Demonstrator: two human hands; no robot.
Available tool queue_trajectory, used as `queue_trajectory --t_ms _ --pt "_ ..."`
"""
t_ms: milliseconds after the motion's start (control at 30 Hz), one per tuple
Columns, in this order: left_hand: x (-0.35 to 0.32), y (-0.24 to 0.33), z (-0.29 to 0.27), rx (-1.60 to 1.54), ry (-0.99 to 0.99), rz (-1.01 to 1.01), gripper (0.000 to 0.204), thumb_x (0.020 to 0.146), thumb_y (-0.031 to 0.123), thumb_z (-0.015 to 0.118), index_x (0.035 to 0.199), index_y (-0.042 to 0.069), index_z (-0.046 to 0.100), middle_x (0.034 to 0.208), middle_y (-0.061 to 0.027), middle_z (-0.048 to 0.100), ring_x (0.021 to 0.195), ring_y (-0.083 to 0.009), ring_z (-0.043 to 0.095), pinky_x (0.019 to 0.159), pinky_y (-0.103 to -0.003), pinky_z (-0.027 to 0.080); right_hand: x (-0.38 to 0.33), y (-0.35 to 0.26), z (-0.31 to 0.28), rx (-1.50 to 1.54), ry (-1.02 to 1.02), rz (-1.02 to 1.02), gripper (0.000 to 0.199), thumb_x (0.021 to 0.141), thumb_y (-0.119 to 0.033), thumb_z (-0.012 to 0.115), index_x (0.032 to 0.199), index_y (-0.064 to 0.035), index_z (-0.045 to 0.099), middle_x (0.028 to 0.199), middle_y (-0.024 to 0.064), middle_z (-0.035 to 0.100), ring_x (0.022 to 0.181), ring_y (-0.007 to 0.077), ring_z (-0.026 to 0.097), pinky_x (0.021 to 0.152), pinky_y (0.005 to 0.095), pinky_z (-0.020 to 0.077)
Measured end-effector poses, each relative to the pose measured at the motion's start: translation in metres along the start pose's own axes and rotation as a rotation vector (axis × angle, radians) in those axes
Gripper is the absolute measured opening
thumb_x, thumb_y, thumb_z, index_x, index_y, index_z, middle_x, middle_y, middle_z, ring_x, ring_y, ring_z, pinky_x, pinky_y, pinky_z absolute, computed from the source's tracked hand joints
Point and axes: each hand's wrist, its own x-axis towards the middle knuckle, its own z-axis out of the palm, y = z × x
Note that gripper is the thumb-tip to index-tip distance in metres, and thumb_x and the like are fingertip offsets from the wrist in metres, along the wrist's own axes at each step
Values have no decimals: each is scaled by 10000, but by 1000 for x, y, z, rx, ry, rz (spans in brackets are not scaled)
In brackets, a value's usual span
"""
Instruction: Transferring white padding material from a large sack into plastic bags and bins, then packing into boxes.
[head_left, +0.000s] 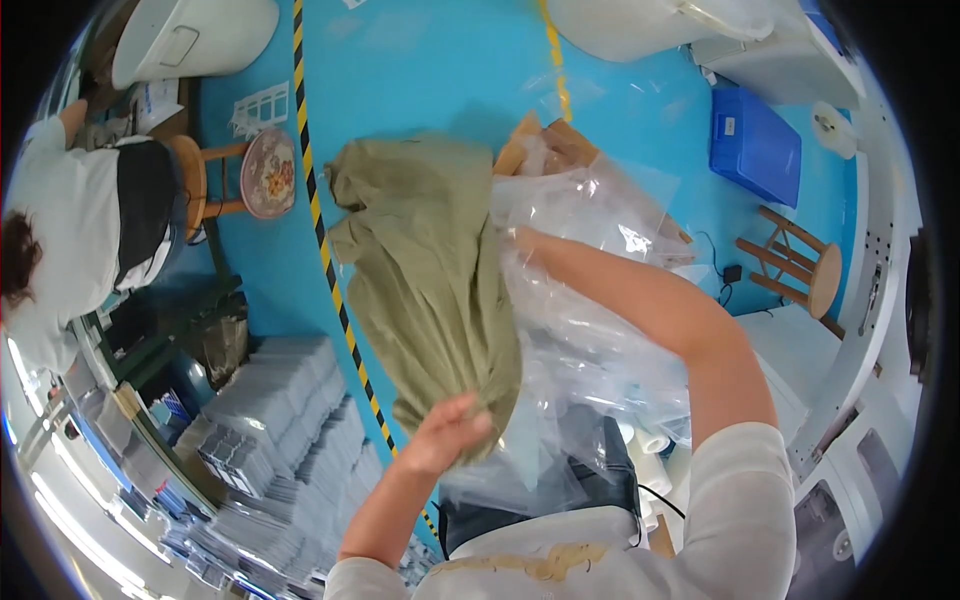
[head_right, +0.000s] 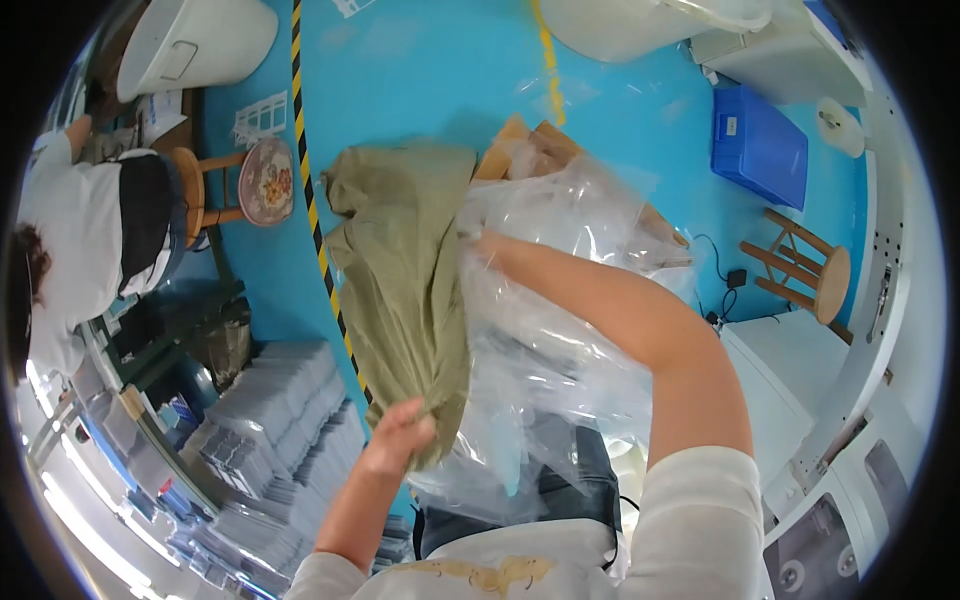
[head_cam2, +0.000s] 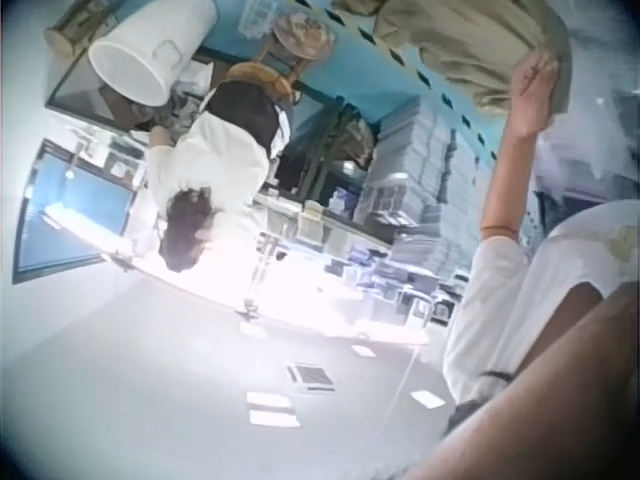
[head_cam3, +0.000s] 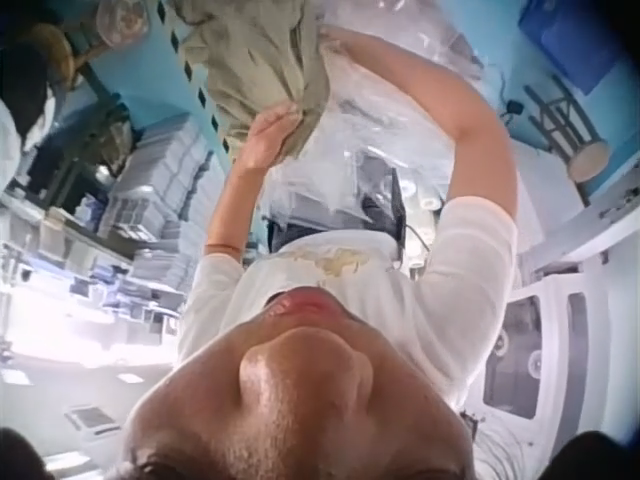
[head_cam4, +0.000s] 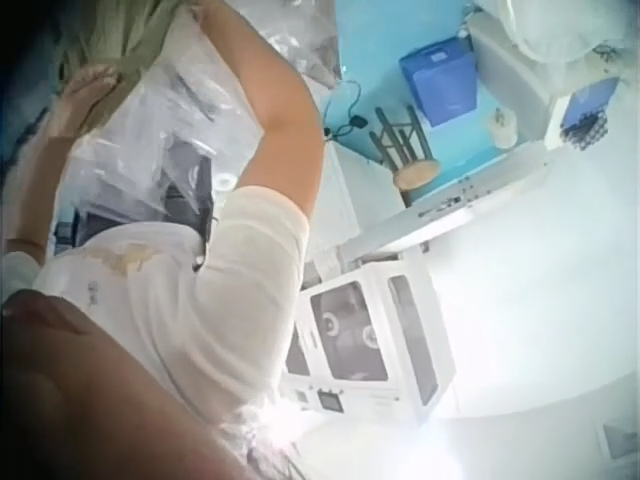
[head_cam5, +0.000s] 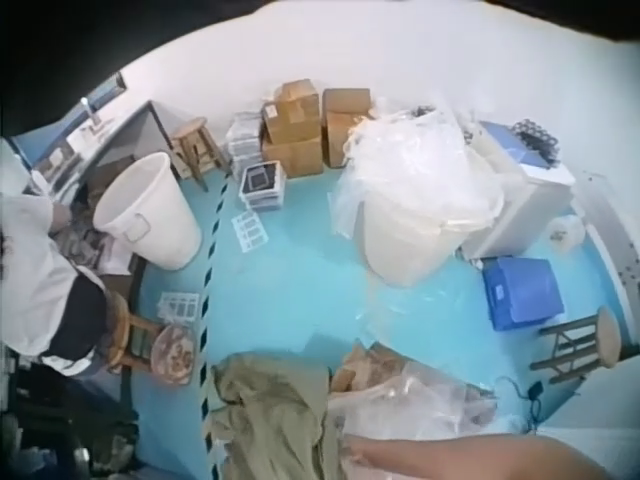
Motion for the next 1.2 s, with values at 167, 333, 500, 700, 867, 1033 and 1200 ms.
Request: queue_trajectory --t_ms 167,333,500,700,867,1033,1200 --pt "-32 -49 -79 588 322 360 460 753 141 663 1162 16 495 1043 -114 603 927 -235 589 785 -342 453 60 -8 8 87 141 19 415 864 -345 467 1058 -5 604 1037 140 621 915 292 599 786 420 464" --pt "-24 -70 -151 1304 1067 497 231 722 87 604 912 0 504 835 -198 556 804 -398 542 668 -430 434 85 -18 -21 138 323 30 432 864 -374 474 1035 -4 617 999 137 634 876 293 613 764 434 473" --pt "13 -155 -125 795 1049 550 174 757 54 551 898 3 463 754 -197 539 677 -374 531 624 -423 427 99 -1 -5 223 459 4 452 863 -403 480 1011 -3 630 961 134 646 838 295 626 741 447 481" --pt "-81 -62 62 50 -90 778 323 852 97 555 1108 -36 410 795 -149 544 695 -247 543 625 -343 434 133 22 16 58 895 145 551 863 -482 458 982 30 625 959 203 638 823 389 614 739 486 457" --pt "-24 5 26 210 406 990 254 824 30 575 1010 -7 407 829 -64 510 700 -107 491 579 -253 421 103 66 44 -803 747 -97 579 885 -459 424 1021 88 554 903 311 577 803 471 551 772 500 430" --pt "39 92 -47 324 352 1078 560 849 92 561 1334 -29 308 1223 -103 478 1057 -153 478 899 -280 381 14 22 141 -1203 257 -409 593 876 -385 461 1222 94 410 1157 291 484 989 394 495 856 445 405" --pt "92 104 32 349 -19 462 356 891 248 513 1137 -10 520 984 -79 595 915 -141 530 811 -288 423 33 110 152 381 452 -150 669 839 -394 533 1333 4 318 1377 186 320 1256 273 323 1041 370 271"
